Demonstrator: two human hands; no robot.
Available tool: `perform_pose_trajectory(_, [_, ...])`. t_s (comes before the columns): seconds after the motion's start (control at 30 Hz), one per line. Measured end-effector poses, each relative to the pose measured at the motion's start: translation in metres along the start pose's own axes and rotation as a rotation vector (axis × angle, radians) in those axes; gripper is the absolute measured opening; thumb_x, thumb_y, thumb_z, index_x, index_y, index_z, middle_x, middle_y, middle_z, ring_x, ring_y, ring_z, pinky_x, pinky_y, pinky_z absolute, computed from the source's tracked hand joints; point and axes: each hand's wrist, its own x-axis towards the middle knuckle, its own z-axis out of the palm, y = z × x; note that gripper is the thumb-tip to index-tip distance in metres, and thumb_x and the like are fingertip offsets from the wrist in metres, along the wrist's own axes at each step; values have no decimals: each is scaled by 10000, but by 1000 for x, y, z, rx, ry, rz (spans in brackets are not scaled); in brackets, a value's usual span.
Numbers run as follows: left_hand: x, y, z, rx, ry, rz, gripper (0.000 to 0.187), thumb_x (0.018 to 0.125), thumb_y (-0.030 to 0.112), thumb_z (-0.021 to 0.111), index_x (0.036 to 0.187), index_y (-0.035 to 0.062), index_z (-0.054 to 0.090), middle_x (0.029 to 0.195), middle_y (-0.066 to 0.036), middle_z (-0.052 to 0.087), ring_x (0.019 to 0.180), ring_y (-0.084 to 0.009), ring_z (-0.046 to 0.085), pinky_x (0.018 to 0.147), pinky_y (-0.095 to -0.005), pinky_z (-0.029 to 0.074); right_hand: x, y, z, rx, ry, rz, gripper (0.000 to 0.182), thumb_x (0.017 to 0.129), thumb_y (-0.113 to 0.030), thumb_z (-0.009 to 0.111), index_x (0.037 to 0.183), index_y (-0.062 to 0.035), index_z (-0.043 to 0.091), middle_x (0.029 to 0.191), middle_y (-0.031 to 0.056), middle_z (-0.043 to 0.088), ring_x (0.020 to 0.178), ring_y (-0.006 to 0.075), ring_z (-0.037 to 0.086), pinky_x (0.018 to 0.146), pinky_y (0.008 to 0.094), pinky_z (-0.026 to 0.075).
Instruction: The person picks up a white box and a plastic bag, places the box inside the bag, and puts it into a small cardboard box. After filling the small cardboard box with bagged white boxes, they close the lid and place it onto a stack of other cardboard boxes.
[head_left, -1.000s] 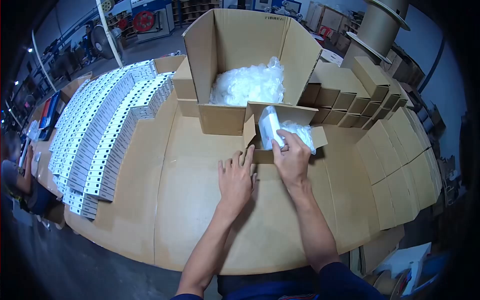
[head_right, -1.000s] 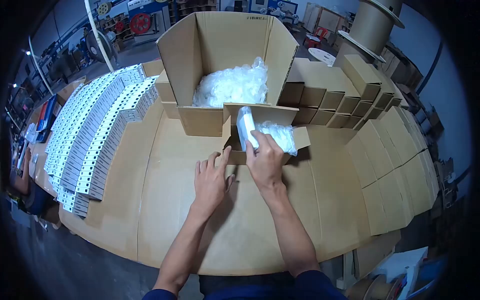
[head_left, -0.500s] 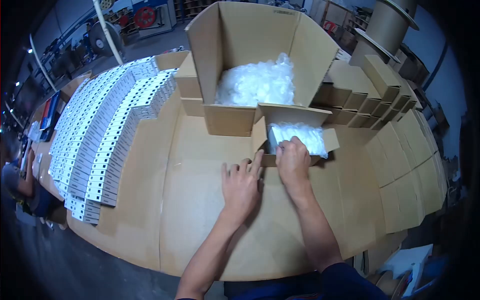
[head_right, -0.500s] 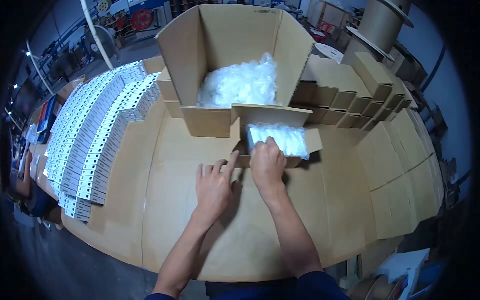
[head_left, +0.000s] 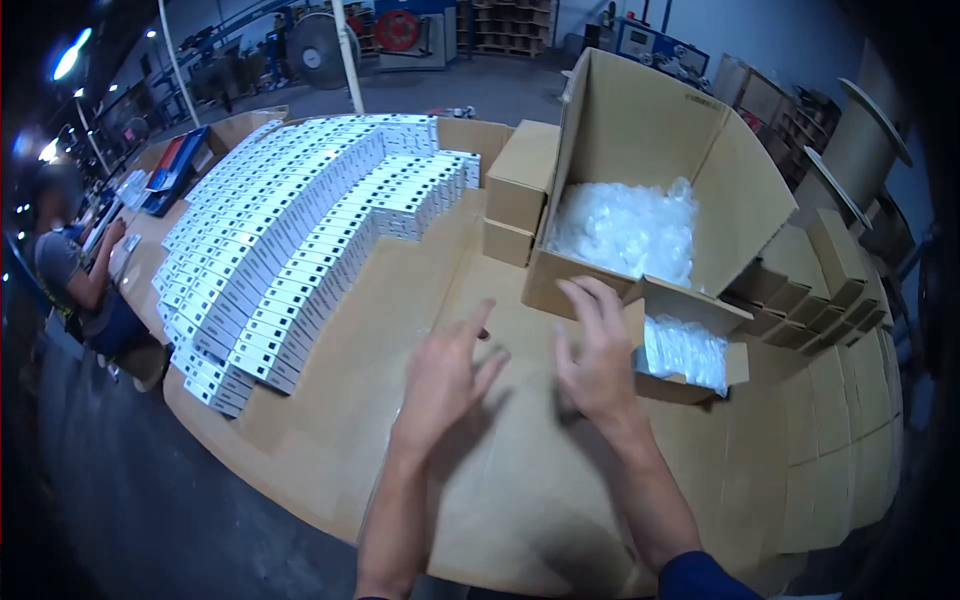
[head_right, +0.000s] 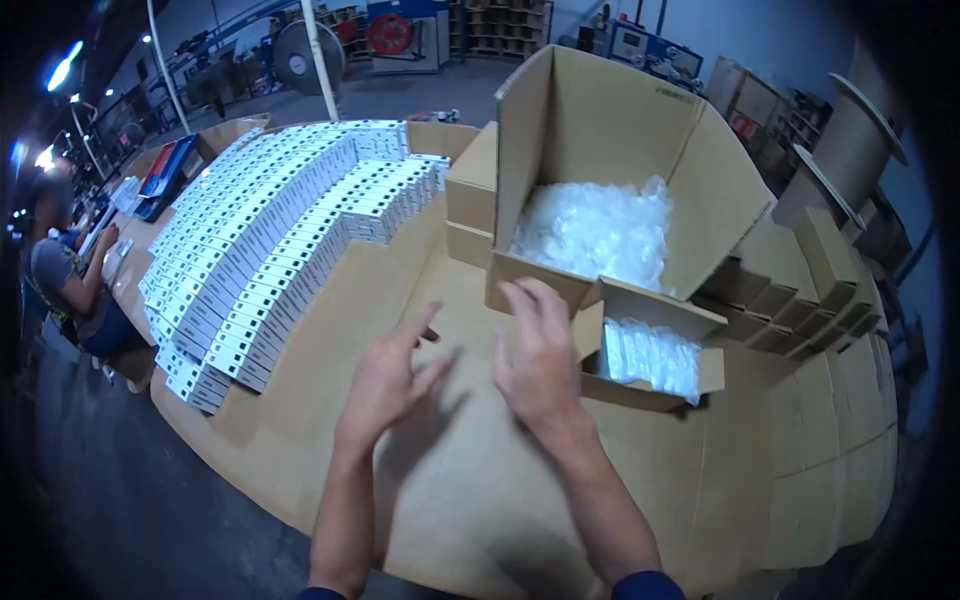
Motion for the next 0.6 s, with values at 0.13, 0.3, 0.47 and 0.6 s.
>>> perform_pose_trajectory(0.13, [60,-44,-18,138,112,-65,540,883,223,764,1370,55,604,1121,-193,716,1060,-391,671,968,-467,515,76,9,79,-65,-93,-132,586,850,-61,669,1382,101,486,1443,306,449,1395,465,418,1135,516,397])
perform_pose_trajectory(0.3, [153,-111,-21,275,283,46,471,864,187,749,1291,19,641,1203,-212,683,1133,-390,636,986,-472,513,142,7,135,-450,-111,-25,708,834,-109,689,1444,126,419,1530,325,366,1485,458,287,1173,643,274])
perform_pose_trajectory(0.47, [243,-163,-15,339,455,147,470,809,64,679,1262,-40,608,1224,-212,661,1130,-391,618,958,-477,533,144,18,152,-537,-210,69,781,839,-173,695,1497,111,385,1565,260,371,1484,414,299,1148,679,289])
perform_pose_trajectory(0.6, [305,-214,-5,439,550,170,560,825,9,609,1376,-13,509,1389,-197,569,1233,-391,575,989,-484,523,150,20,153,-598,-197,80,735,843,-156,687,1476,102,417,1521,234,430,1412,375,385,1075,718,364])
